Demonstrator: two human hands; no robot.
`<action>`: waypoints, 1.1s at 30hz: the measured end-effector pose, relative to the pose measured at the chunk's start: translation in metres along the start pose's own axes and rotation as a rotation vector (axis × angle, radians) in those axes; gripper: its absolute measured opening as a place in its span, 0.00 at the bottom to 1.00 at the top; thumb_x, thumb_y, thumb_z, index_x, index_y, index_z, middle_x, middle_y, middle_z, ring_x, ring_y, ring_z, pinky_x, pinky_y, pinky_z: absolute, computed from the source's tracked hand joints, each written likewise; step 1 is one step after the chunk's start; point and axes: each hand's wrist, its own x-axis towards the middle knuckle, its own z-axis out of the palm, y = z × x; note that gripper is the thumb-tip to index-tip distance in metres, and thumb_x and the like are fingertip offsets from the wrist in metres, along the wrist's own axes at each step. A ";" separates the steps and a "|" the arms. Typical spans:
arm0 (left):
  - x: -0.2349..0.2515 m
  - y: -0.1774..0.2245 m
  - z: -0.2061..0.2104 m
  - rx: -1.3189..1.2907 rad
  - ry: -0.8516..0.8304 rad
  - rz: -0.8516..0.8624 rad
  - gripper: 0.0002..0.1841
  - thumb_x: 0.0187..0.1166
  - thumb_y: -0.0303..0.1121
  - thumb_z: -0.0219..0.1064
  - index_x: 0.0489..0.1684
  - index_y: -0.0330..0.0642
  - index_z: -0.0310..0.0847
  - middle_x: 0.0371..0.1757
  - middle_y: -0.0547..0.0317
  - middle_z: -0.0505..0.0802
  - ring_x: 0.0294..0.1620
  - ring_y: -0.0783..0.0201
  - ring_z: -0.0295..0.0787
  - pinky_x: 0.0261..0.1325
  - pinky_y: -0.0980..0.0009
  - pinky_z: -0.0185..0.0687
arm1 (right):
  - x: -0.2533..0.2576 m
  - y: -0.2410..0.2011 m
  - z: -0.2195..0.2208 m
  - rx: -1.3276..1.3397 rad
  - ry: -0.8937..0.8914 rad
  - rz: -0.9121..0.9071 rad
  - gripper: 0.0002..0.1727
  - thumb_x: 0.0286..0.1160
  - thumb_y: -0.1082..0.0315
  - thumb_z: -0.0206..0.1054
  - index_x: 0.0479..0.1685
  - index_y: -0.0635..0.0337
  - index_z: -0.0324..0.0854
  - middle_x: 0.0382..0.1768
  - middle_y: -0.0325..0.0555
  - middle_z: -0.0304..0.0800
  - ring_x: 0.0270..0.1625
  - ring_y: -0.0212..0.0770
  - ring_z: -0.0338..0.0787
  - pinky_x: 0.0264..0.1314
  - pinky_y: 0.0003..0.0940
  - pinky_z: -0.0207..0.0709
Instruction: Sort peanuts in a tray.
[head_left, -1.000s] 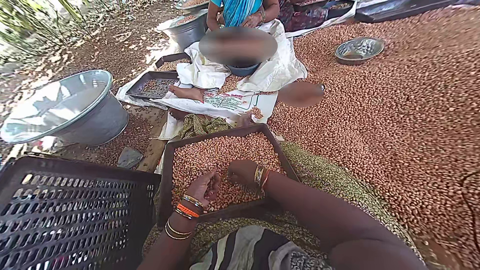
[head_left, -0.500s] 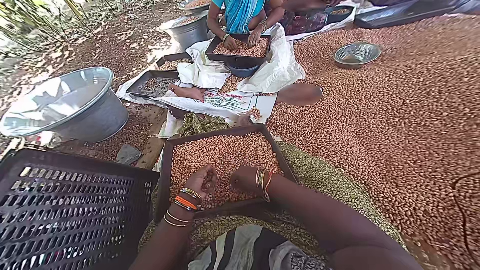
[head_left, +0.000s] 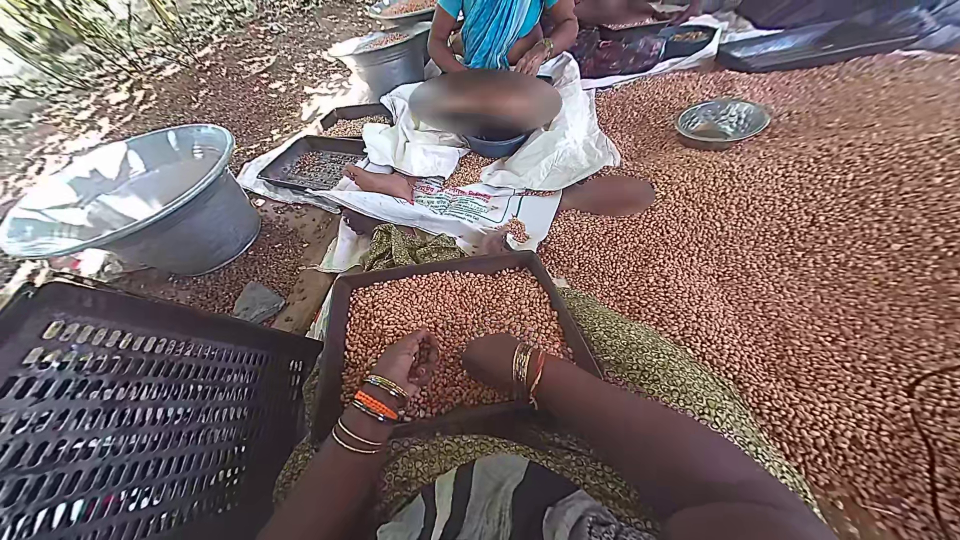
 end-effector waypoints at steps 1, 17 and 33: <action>0.000 0.001 0.000 -0.001 0.000 -0.007 0.25 0.97 0.45 0.37 0.35 0.43 0.76 0.19 0.64 0.78 0.10 0.74 0.61 0.12 0.80 0.54 | -0.001 -0.002 -0.001 -0.008 -0.012 0.017 0.12 0.83 0.67 0.63 0.51 0.65 0.88 0.52 0.65 0.90 0.56 0.69 0.90 0.51 0.73 0.79; 0.001 0.001 0.003 0.011 0.038 0.024 0.25 0.97 0.45 0.39 0.35 0.43 0.77 0.19 0.64 0.79 0.10 0.73 0.63 0.13 0.79 0.55 | -0.010 0.034 -0.010 0.549 0.205 0.008 0.08 0.73 0.74 0.72 0.43 0.73 0.84 0.39 0.56 0.90 0.40 0.45 0.90 0.51 0.44 0.83; 0.001 0.001 -0.005 -0.116 -0.100 0.113 0.28 0.97 0.44 0.29 0.30 0.47 0.72 0.18 0.67 0.77 0.09 0.76 0.62 0.11 0.82 0.56 | 0.006 -0.001 0.004 0.343 0.310 -0.358 0.10 0.80 0.75 0.65 0.44 0.71 0.91 0.46 0.62 0.94 0.55 0.57 0.92 0.65 0.55 0.80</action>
